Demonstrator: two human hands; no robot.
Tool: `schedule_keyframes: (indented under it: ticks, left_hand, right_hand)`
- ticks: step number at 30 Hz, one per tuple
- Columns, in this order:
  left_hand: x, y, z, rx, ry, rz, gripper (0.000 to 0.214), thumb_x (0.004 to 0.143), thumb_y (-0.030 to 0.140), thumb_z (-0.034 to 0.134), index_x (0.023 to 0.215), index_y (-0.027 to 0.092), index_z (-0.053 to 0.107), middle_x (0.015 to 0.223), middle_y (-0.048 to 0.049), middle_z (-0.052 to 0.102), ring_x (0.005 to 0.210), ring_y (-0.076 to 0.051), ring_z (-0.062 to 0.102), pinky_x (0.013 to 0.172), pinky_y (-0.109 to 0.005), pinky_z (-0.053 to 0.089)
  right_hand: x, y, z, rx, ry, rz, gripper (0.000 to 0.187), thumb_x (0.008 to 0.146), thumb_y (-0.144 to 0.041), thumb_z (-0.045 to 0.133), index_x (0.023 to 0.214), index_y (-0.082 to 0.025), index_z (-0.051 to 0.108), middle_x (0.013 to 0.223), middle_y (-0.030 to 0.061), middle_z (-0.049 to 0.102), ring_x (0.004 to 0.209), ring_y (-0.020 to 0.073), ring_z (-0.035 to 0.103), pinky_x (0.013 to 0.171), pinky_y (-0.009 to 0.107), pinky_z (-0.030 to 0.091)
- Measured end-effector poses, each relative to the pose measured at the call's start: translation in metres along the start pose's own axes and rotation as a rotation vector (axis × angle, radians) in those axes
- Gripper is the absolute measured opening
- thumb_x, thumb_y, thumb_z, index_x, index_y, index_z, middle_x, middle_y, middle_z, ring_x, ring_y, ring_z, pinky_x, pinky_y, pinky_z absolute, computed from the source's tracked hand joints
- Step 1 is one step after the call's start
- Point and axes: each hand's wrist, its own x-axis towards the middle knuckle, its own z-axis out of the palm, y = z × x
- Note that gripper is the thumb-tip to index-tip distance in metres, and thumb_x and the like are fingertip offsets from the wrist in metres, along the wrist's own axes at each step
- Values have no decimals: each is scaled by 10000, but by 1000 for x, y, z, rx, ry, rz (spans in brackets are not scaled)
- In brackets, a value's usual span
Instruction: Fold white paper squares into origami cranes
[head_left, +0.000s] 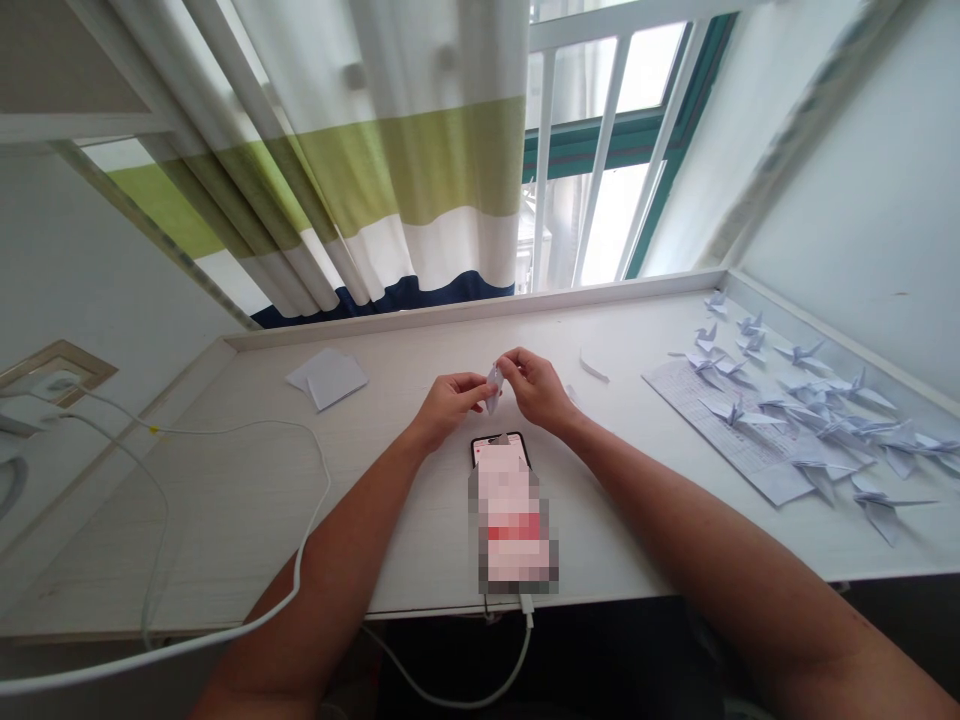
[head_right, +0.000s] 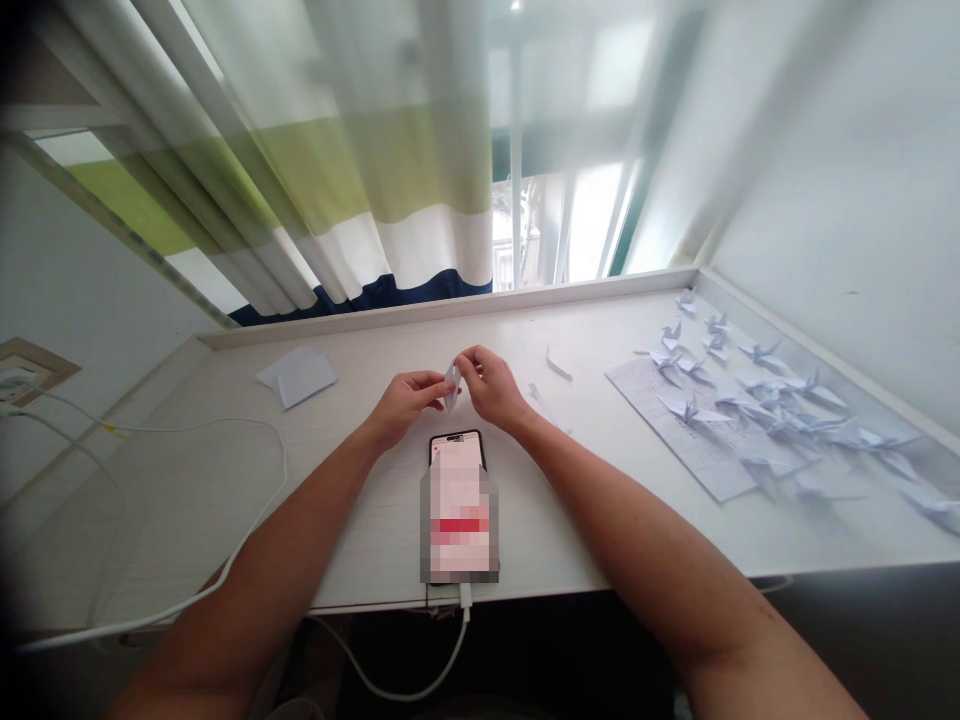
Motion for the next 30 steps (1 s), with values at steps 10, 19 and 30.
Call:
schedule_keyframes:
  ticks: [10, 19, 30]
  left_hand:
    - [5, 1, -8, -63, 188, 58, 350, 731, 492, 806, 783, 148, 770, 764, -85, 743, 696, -167, 637, 661, -303, 475]
    - [3, 8, -9, -288, 221, -52, 224, 699, 370, 833, 746, 169, 747, 787, -48, 716, 760, -149, 626, 710, -284, 478]
    - [2, 7, -15, -334, 71, -157, 235, 680, 336, 861, 790, 154, 761, 798, -74, 722, 723, -149, 629, 611, -263, 417]
  right_hand:
    - [-5, -5, -7, -278, -163, -434, 233, 997, -240, 484, 1147, -248, 662, 1045, 84, 664, 966, 220, 631, 870, 396, 534]
    - [-1, -4, -10, -463, -208, -589, 216, 1002, -267, 546, 1153, -291, 699, 1109, 82, 709, 1029, 250, 612, 850, 433, 539]
    - [-3, -7, -13, -400, -200, -537, 180, 1010, -313, 531, 1019, -273, 706, 1011, 77, 680, 929, 225, 611, 793, 374, 514]
